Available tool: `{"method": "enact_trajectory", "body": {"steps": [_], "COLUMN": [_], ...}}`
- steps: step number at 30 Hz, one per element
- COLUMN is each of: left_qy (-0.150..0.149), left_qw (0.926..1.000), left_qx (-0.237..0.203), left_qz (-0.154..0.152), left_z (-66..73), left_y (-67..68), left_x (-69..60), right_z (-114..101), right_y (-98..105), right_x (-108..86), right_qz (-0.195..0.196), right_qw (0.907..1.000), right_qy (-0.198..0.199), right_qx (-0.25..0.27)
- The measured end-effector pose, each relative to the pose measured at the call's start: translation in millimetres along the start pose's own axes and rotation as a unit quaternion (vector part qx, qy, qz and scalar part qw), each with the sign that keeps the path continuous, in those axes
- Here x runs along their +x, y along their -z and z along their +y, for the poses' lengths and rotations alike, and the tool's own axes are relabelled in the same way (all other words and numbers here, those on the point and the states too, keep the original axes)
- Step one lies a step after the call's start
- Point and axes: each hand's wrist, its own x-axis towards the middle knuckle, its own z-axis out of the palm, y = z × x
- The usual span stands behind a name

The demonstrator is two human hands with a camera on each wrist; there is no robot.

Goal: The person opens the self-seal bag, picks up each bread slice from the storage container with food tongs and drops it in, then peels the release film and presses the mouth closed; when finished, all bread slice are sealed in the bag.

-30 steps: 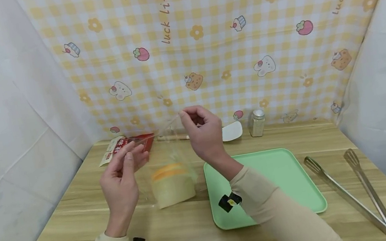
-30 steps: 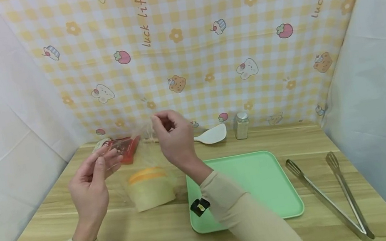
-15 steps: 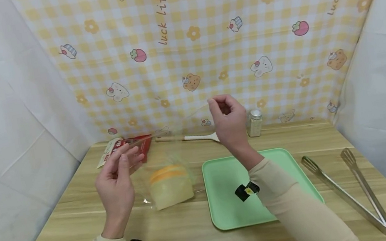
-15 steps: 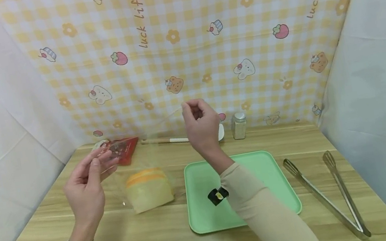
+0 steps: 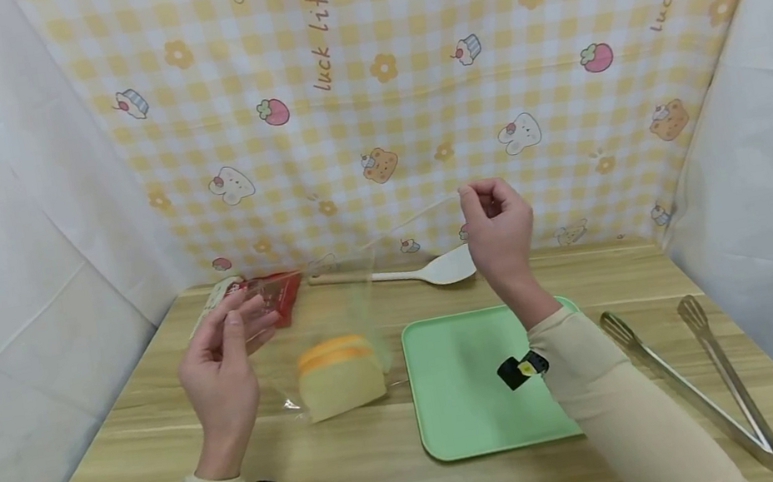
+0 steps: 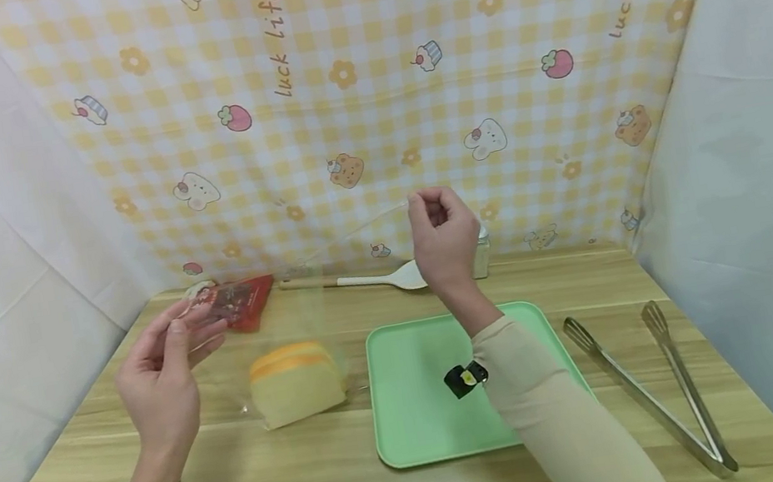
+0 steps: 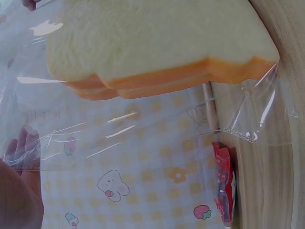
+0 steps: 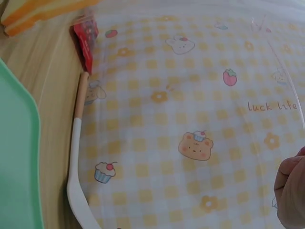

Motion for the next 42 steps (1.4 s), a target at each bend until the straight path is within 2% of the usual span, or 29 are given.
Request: {"method": "enact_trajectory", "body": {"steps": [4,10,16,25,30,37,42], "left_qy": [-0.001,0.002,0.006,0.018,0.013,0.009,0.014], "left_qw": [1.0,0.9997,0.9998,0.9994,0.9995,0.9995,0.9986], "left_qx": [0.004,0.018,0.003,0.013,-0.001,-0.012,-0.039], "left_qz": [0.008,0.015,0.021,0.027,0.03,0.028,0.034], "left_z": [-0.4,-0.8,-2.1,-1.3,-2.5,-4.7,-6.4], "left_y": [1.8,4.3,5.8,6.9,6.6,5.4,8.3], "left_x": [0.0,0.6,1.2,1.6,2.0,3.0,2.7], "right_z": [2.8,7.5,9.5,14.7,15.4,21.3,24.0], "right_y": [6.9,16.9,26.8,38.2,44.0,51.4,61.7], "right_x": [5.4,14.3,20.0,27.5,29.8,33.0,36.5], "right_qz": [0.012,0.047,0.066,0.095,0.105,0.114,0.128], "right_qw": [0.9997,0.9986,0.9973,0.9943,0.9926,0.9921,0.9898], "right_qy": [-0.018,-0.004,-0.002,-0.018,-0.032,-0.032,-0.049], "right_qx": [0.006,-0.025,-0.032,-0.044,-0.052,-0.044,-0.039]}}
